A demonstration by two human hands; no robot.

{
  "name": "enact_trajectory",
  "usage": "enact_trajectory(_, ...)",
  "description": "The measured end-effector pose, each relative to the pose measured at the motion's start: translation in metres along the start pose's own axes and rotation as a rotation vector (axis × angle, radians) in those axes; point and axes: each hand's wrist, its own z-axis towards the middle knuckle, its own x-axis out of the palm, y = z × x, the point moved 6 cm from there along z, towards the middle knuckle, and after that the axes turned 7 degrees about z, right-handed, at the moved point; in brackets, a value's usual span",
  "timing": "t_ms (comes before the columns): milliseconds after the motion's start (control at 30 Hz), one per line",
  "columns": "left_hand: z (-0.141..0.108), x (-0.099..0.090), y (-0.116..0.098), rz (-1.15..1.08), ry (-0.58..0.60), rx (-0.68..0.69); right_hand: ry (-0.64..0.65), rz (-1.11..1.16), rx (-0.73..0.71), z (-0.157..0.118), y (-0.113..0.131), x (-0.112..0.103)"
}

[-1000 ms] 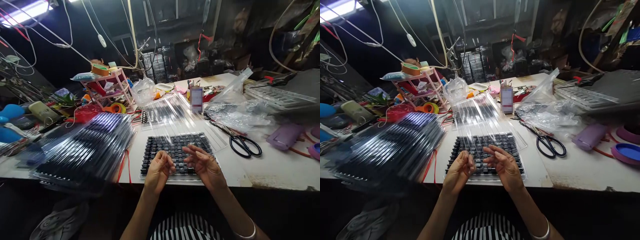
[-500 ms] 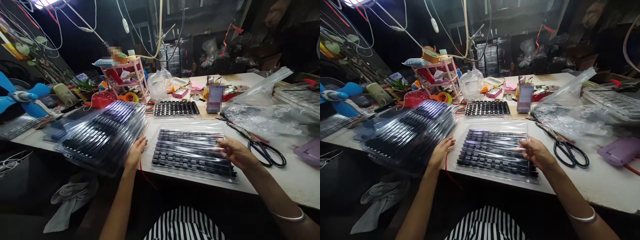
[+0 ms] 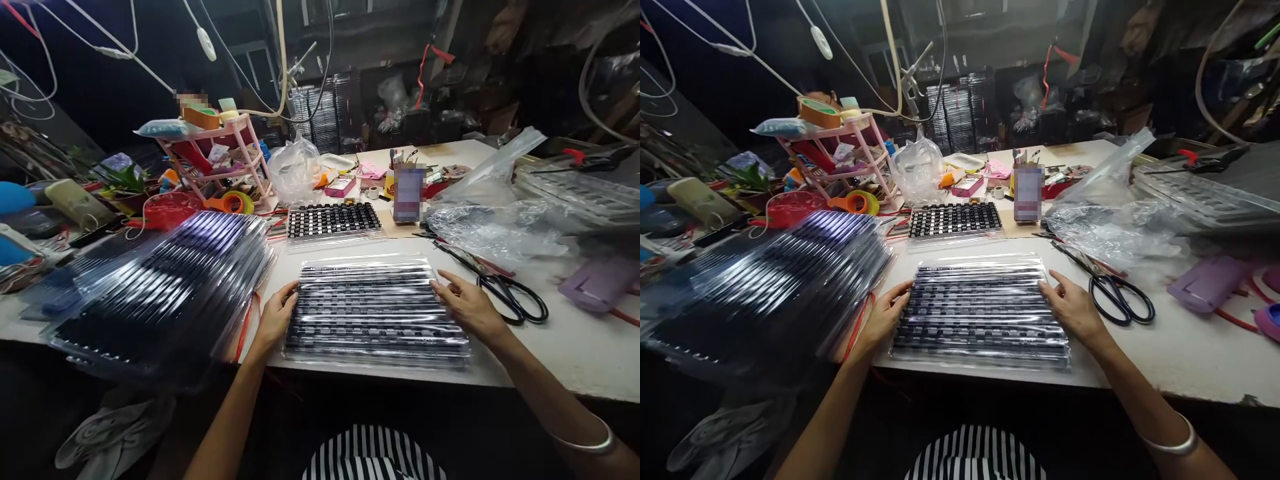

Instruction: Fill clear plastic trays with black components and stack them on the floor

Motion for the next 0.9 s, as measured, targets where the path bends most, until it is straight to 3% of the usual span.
enact_trajectory(200,0.007,-0.021,-0.009,-0.284,-0.177,-0.01,0.034,0.323,-0.128,-0.008,0.021,0.007)
enact_trajectory(300,0.01,-0.03,-0.029,-0.422,-0.106,-0.054,0.061,0.466,-0.152,-0.014,0.031,0.006)
enact_trajectory(433,0.004,-0.031,-0.047,-0.549,0.01,-0.145,0.087,0.489,-0.049,-0.019,0.025,0.004)
enact_trajectory(700,-0.008,-0.02,-0.049,-0.693,0.09,-0.294,0.049,0.463,0.05,-0.02,0.004,0.0)
enact_trajectory(900,0.003,-0.037,-0.051,-0.607,0.018,-0.253,0.042,0.502,0.086,-0.016,0.003,0.007)
